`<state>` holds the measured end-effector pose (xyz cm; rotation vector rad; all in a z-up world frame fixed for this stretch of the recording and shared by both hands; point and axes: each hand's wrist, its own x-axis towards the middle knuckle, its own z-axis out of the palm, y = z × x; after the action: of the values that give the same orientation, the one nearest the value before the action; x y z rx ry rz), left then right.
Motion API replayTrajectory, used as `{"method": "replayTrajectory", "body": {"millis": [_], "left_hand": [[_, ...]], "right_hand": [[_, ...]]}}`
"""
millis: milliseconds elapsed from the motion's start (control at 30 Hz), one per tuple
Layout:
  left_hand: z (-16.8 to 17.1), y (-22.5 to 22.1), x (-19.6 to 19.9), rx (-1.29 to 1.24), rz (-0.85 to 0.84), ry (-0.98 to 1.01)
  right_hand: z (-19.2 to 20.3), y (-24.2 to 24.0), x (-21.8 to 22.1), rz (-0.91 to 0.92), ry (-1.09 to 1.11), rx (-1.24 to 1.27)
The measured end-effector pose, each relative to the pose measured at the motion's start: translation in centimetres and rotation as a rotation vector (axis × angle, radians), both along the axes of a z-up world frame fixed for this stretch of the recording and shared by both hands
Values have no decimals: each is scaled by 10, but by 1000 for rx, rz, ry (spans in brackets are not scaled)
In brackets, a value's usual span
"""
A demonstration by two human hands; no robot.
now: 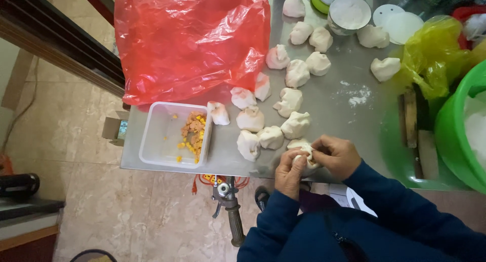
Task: Flattening dough pieces, adding filling from a container, and pinching the edges to seal the buns.
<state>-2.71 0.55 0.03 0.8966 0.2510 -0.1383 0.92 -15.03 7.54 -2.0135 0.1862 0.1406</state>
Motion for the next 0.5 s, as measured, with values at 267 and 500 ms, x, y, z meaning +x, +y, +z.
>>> {"method": "replayTrajectory", "body": {"millis": [267,500], "left_hand": [[29,9,2,56,-83,244],[43,15,-1,365,-157,74]], "right_hand": [[12,1,10,343,-118,-157],[11,10,13,383,56,-237]]}}
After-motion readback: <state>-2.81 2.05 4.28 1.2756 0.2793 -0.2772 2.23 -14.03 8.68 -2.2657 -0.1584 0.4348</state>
